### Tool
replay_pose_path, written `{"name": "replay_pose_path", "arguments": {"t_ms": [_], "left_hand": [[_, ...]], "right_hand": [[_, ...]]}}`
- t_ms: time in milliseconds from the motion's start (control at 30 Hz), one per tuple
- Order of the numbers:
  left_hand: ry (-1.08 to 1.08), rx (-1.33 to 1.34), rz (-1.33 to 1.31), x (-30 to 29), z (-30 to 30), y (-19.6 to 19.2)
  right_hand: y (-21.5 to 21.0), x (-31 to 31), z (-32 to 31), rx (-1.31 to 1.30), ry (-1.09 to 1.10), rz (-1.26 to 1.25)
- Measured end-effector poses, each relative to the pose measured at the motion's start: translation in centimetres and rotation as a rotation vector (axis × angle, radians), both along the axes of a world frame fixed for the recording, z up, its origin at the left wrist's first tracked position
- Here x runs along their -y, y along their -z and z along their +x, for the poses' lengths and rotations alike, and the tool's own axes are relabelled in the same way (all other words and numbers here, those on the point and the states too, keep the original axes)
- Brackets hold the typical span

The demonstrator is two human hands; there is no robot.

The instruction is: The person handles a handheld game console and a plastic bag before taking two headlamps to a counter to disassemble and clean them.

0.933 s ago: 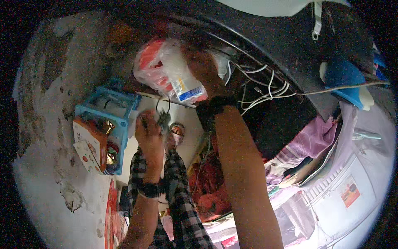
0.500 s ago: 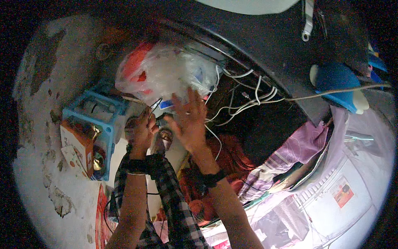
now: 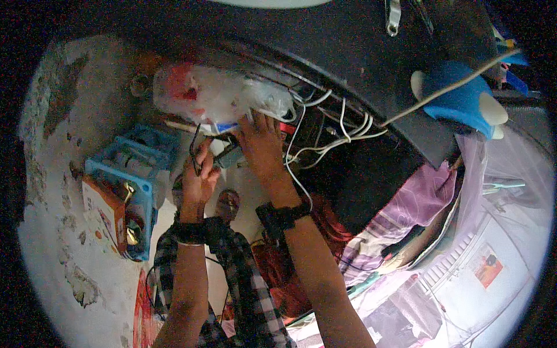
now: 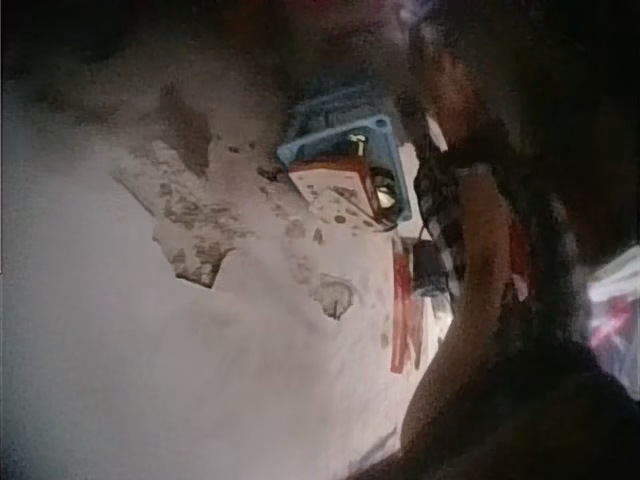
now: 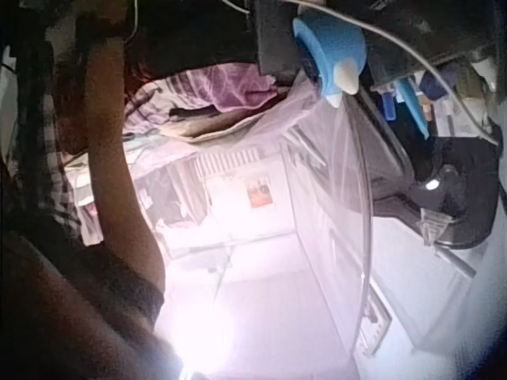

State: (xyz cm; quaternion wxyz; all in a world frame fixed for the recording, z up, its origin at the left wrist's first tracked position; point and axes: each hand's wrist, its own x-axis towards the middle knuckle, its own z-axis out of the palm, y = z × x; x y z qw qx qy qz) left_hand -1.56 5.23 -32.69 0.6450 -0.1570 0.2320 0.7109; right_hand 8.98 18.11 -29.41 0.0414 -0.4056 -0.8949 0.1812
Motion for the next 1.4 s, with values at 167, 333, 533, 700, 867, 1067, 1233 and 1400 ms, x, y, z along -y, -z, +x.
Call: {"name": "replay_pose_path", "arguments": {"t_ms": [167,333,533,700,867,1067,1233,1400], "left_hand": [[0.028,-0.038,-0.223,-1.5,0.5,-1.2],[0.186,-0.168,-0.23,-0.1,0.2,-1.8],[0.579,-1.345,-0.212,4.9,-0.1,-5.0],[0.349,-0.289,-0.339,5.2,1.1,-17.7],[0.544,-0.358,-0.342,9.8,0.8,-25.9],[0.738,-0.438,-0.181,11.9,2.1,-32.9],[0.944,-0.422,-0.125,12.8,3.5,-36.1],[1.176,-0.498,-0.041,14.4,6.2,-39.1]], "right_hand": [[-2.0,1.9,2.2,-0.092,0.122,0.002],[-7.6,10.0,5.5,-0.26,0.322,-0.23],[-14.2,20.1,8.8,-0.324,0.483,-0.629],[-22.9,23.9,10.4,-0.34,0.507,-0.772],[-28.8,30.2,13.8,-0.282,0.512,-0.894],[-35.4,36.6,18.8,-0.174,0.789,-0.747],[-40.5,44.0,19.4,-0.151,1.065,-0.614],[-42.3,53.2,17.3,-0.189,1.149,-0.63]]}}
